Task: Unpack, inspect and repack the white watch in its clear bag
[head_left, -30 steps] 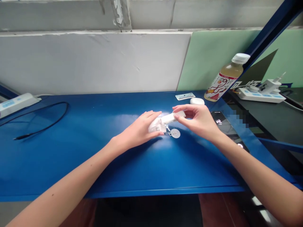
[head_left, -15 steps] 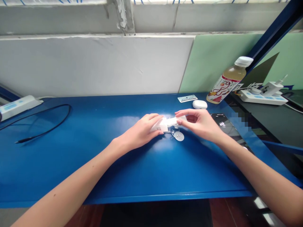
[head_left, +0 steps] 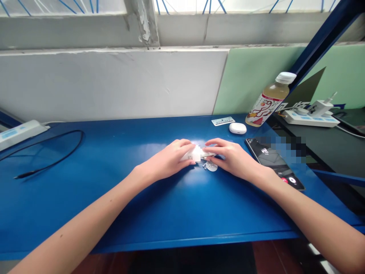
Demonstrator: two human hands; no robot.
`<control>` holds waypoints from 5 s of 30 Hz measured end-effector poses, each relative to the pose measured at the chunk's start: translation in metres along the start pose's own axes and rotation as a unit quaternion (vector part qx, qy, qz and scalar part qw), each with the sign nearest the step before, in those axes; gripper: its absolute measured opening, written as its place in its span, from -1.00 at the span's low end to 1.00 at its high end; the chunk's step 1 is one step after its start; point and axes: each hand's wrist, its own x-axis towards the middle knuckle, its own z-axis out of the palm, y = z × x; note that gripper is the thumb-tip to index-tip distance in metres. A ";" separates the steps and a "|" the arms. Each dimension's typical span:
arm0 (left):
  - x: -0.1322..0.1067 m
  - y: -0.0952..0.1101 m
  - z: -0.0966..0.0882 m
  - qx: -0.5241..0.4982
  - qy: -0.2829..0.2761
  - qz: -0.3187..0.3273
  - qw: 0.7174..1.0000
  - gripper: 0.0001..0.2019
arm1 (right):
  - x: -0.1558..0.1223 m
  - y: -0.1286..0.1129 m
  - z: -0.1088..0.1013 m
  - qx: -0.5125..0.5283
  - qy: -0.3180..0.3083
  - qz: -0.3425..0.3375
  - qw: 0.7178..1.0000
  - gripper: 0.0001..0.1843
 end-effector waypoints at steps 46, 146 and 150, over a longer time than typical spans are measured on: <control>-0.017 -0.005 0.016 0.083 -0.001 0.052 0.995 -0.47 | -0.003 -0.025 -0.004 0.041 -0.098 -0.049 0.993 -0.60; -0.024 0.018 0.004 -0.156 0.101 0.071 0.980 -0.55 | 0.010 -0.018 -0.017 0.358 0.159 0.066 0.918 -0.88; -0.022 0.021 0.004 -0.202 0.169 0.037 0.964 -0.57 | 0.014 -0.020 -0.019 0.433 0.159 0.143 0.876 -0.85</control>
